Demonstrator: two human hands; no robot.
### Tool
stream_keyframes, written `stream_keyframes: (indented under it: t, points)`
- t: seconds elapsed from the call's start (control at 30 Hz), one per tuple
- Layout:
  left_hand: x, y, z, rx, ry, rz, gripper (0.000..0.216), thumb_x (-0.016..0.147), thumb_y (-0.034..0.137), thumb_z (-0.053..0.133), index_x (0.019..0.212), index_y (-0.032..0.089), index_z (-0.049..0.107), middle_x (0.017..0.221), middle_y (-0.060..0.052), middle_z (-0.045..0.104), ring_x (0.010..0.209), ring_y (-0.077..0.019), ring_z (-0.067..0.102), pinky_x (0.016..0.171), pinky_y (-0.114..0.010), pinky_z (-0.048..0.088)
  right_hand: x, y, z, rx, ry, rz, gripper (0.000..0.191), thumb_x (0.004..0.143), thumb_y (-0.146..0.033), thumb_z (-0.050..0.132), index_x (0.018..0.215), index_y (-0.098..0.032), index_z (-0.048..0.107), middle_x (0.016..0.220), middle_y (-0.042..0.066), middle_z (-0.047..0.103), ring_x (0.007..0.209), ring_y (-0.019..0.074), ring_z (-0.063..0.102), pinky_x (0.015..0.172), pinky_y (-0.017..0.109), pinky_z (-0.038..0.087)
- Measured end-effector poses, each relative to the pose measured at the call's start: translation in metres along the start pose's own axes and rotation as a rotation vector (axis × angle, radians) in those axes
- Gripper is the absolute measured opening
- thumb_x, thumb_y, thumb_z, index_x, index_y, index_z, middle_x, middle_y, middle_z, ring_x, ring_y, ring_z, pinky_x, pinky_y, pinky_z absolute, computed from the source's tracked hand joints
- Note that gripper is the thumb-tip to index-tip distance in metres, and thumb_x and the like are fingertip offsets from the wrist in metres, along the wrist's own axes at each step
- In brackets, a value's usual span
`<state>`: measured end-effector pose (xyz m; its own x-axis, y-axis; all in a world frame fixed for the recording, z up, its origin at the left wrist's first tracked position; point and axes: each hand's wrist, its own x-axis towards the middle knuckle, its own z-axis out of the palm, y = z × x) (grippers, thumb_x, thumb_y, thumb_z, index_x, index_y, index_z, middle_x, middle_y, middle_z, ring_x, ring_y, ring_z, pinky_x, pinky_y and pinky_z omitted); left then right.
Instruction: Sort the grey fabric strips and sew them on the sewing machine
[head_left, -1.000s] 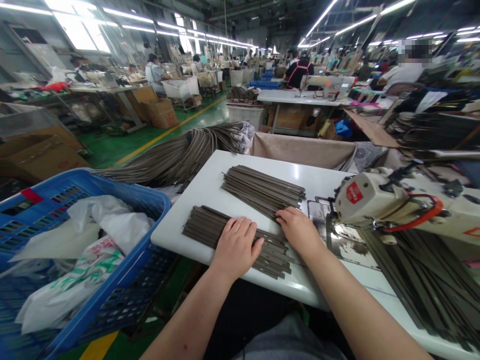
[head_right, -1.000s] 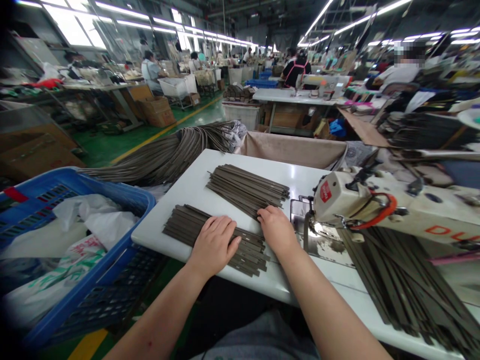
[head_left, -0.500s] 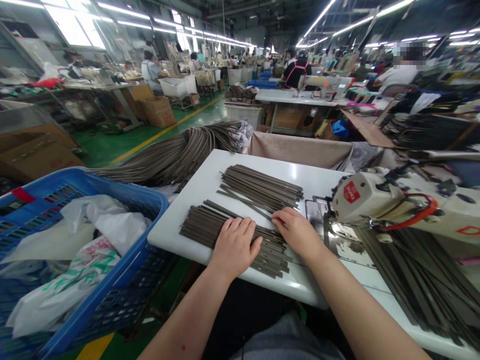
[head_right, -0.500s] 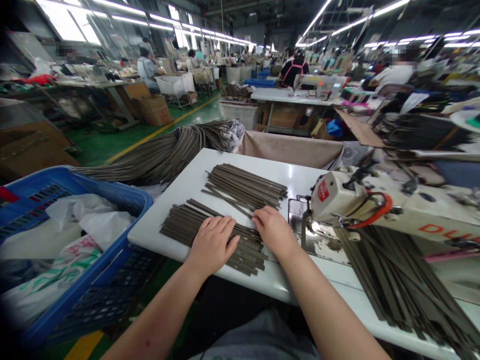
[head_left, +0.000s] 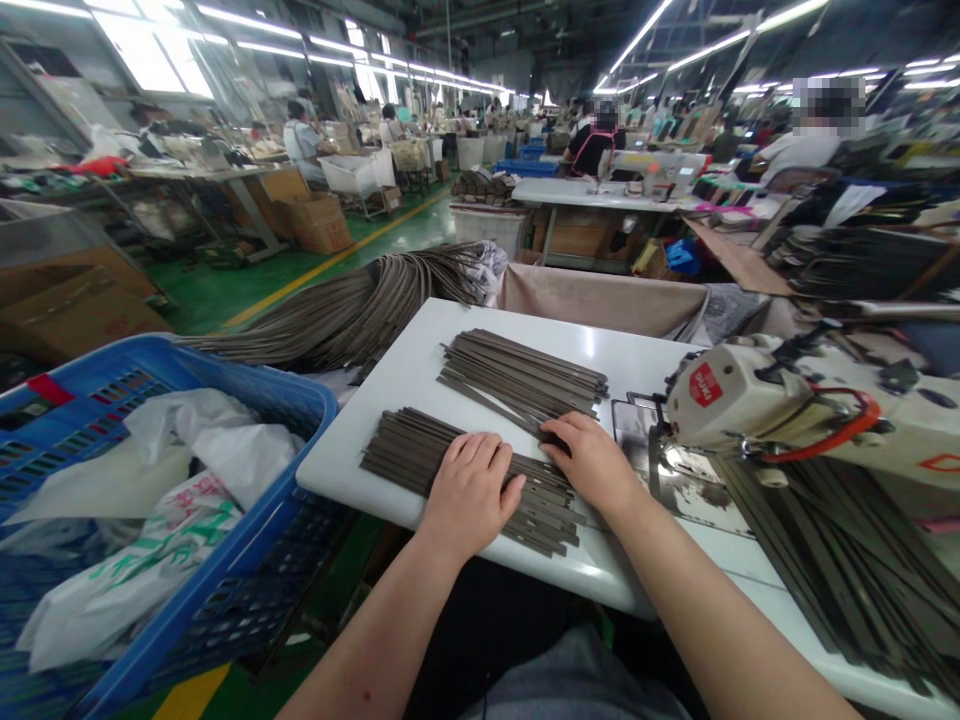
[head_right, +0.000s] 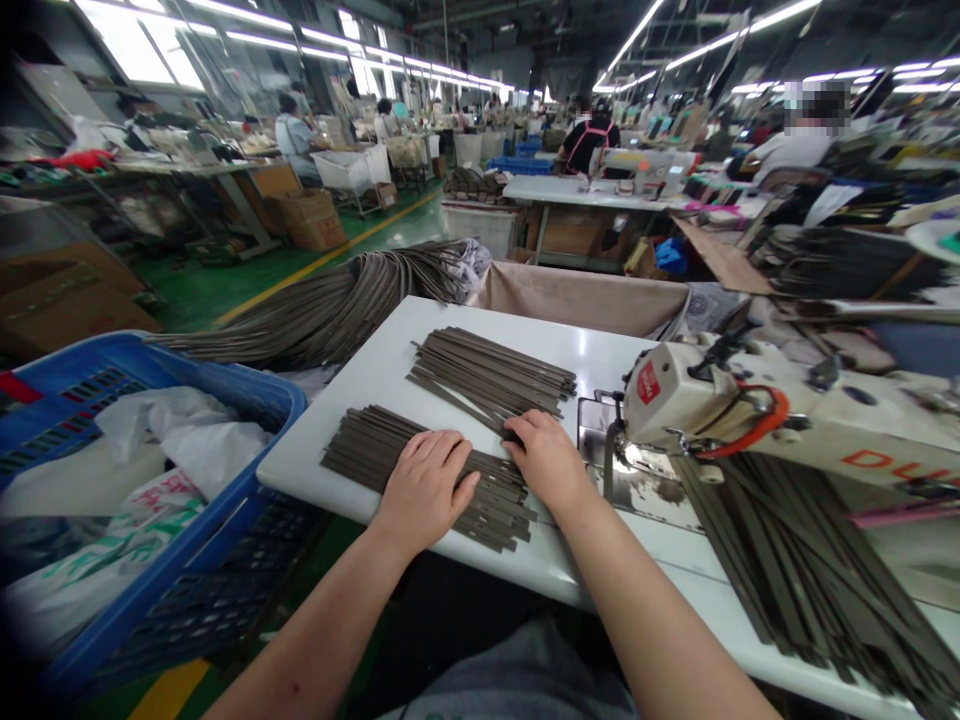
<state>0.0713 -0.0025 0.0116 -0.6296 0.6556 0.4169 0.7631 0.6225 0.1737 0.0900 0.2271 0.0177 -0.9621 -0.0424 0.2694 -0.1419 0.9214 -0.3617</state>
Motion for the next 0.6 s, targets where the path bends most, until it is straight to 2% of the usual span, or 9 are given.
stream_keyframes:
  t: [0.2,0.3,0.37,0.5,0.6]
  points:
    - [0.000,-0.001,0.002,0.012,-0.018,-0.003,0.029,0.103,0.038,0.053,0.124,0.019,0.059,0.126,-0.012,0.065,0.120,-0.0296,0.059,0.112,-0.051,0.042,-0.001,-0.003,-0.002,-0.026,-0.025,-0.041,0.020,0.093,-0.014,0.065,0.106,-0.023,0.078,0.100,0.007,0.071,0.097,0.0235,0.065,0.094,0.038,0.052]
    - [0.000,-0.002,0.002,0.017,-0.008,0.004,0.030,0.103,0.037,0.052,0.125,0.018,0.059,0.126,-0.013,0.065,0.120,-0.0302,0.058,0.112,-0.052,0.042,0.001,-0.003,-0.001,0.084,-0.032,-0.040,0.016,0.092,-0.016,0.067,0.100,-0.024,0.079,0.097,0.005,0.071,0.093,0.0213,0.066,0.091,0.035,0.053]
    - [0.000,-0.002,0.001,0.017,-0.005,0.006,0.031,0.103,0.037,0.052,0.127,0.018,0.059,0.127,-0.013,0.065,0.120,-0.0302,0.058,0.112,-0.051,0.042,0.003,-0.001,0.001,0.153,0.019,-0.015,0.014,0.095,-0.021,0.065,0.096,-0.023,0.079,0.096,0.006,0.070,0.093,0.0211,0.067,0.091,0.035,0.054]
    - [0.000,-0.002,0.000,0.016,-0.005,0.004,0.030,0.103,0.037,0.051,0.126,0.018,0.059,0.127,-0.012,0.065,0.120,-0.0301,0.058,0.112,-0.051,0.042,0.007,0.006,0.006,0.041,0.135,0.048,0.021,0.094,-0.023,0.066,0.112,-0.021,0.076,0.107,0.010,0.071,0.104,0.0272,0.066,0.099,0.043,0.053]
    - [0.000,-0.001,0.000,0.013,-0.007,0.001,0.030,0.104,0.037,0.051,0.125,0.018,0.059,0.126,-0.013,0.065,0.121,-0.0298,0.058,0.112,-0.051,0.042,0.007,0.010,0.008,-0.054,0.077,0.043,0.027,0.093,-0.020,0.065,0.119,-0.020,0.075,0.108,0.011,0.071,0.103,0.0281,0.066,0.098,0.043,0.053]
